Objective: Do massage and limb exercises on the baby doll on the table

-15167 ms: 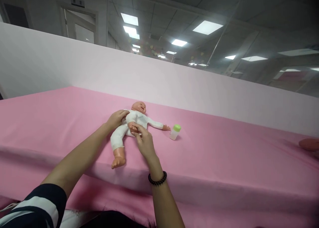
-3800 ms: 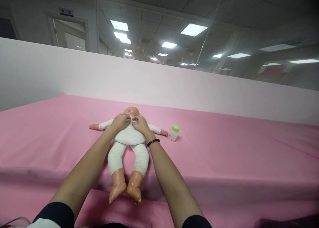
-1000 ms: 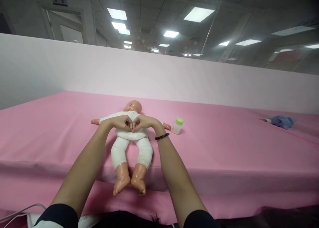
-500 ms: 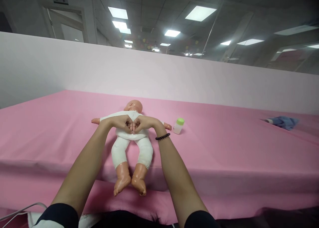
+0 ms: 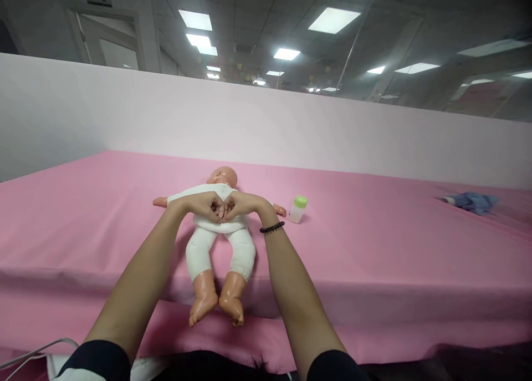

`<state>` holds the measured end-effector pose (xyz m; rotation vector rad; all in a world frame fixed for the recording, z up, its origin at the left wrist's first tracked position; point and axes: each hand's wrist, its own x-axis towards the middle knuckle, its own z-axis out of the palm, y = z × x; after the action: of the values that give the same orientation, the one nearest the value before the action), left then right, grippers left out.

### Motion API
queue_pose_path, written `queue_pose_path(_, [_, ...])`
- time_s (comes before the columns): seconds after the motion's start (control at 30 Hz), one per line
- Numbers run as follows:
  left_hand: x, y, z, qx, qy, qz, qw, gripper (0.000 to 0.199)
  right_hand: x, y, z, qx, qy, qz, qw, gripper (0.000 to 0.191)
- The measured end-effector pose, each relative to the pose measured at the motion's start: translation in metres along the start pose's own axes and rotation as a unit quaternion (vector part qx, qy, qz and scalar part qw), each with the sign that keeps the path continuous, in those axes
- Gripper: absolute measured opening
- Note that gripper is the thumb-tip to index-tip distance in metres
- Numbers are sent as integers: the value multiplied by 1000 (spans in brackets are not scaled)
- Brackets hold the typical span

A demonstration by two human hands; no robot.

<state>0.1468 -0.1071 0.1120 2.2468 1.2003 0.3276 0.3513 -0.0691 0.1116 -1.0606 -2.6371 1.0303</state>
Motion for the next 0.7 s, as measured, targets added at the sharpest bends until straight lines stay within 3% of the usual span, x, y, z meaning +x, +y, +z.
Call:
queue_pose_path(0.17, [2,-5,-3,-15,40,35,998,21,-4,1,-3,42,29,-48,998,12])
queue_pose_path(0.37, [3,-3,-1,7,1,-3,1000,15,-6,-4,1,2,5,-35,999,4])
queue_pose_path(0.47, [4,-7,-2,-2,28,12,1000,14,-6,-3,0,9,17,-62,998,5])
queue_pose_path(0.6, [7,-15,-1,-24,87,24,996,19,-5,1,0,21,82,-52,995,7])
queue_pose_path(0.7, [9,-18,1,0,75,2,997,16,-1,2,4,33,69,-34,996,7])
